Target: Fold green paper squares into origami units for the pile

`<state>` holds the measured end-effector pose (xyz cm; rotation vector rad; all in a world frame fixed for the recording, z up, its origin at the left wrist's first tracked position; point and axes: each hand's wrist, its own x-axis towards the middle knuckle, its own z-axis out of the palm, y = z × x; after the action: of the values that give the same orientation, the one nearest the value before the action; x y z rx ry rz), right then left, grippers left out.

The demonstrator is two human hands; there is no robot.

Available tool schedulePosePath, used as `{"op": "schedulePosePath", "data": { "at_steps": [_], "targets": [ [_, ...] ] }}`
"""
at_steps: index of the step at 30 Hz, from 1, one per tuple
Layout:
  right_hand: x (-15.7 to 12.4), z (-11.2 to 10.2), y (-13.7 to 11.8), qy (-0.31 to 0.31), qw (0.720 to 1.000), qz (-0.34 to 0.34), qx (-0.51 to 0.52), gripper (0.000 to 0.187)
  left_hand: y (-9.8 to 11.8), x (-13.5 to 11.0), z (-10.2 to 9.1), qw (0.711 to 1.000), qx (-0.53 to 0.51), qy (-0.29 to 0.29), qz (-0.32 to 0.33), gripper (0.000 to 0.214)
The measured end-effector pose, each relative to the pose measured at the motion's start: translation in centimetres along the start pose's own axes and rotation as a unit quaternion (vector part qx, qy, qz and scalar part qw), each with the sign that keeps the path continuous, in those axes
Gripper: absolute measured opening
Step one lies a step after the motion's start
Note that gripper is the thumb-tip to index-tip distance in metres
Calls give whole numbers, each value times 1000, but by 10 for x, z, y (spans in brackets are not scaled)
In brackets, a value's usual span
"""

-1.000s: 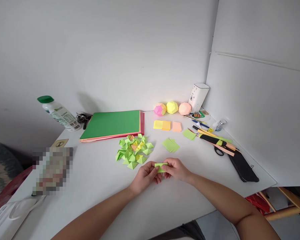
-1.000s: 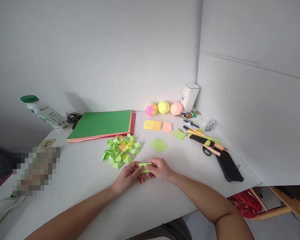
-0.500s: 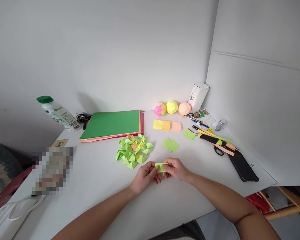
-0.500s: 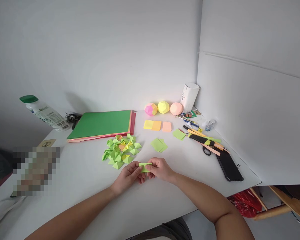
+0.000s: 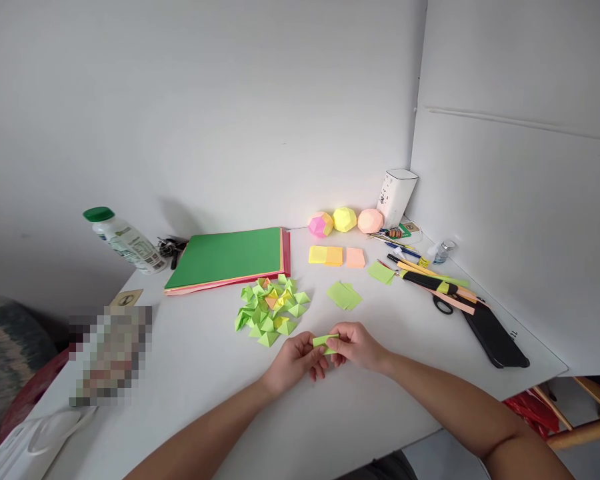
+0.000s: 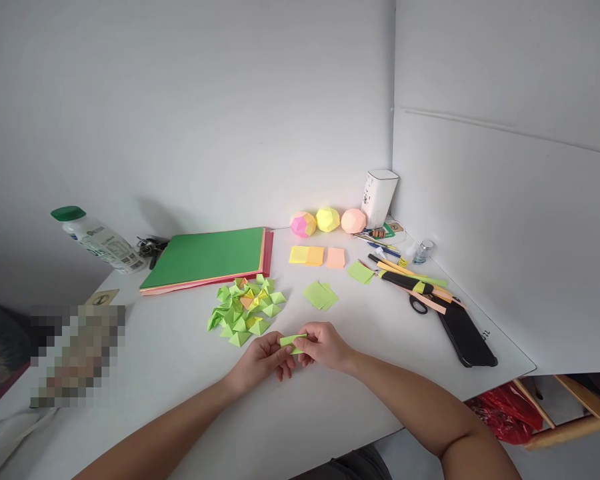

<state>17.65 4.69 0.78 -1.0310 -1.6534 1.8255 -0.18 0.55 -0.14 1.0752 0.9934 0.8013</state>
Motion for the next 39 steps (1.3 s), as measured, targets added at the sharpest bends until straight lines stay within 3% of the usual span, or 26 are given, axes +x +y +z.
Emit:
{"op": "schedulePosePath", "data": {
  "at_steps": [12, 22, 39],
  "targets": [
    [2, -2, 7, 6, 1000, -3, -15, 30, 0, 3, -4, 1000, 3, -17, -1, 35],
    [1, -1, 5, -4, 1000, -3, -29, 33, 10, 3, -10, 994, 49, -86, -45, 31],
    [-2, -2, -3, -27, 998, 5, -54, 22, 4, 0, -3, 999, 32, -14, -15, 32]
  ]
}}
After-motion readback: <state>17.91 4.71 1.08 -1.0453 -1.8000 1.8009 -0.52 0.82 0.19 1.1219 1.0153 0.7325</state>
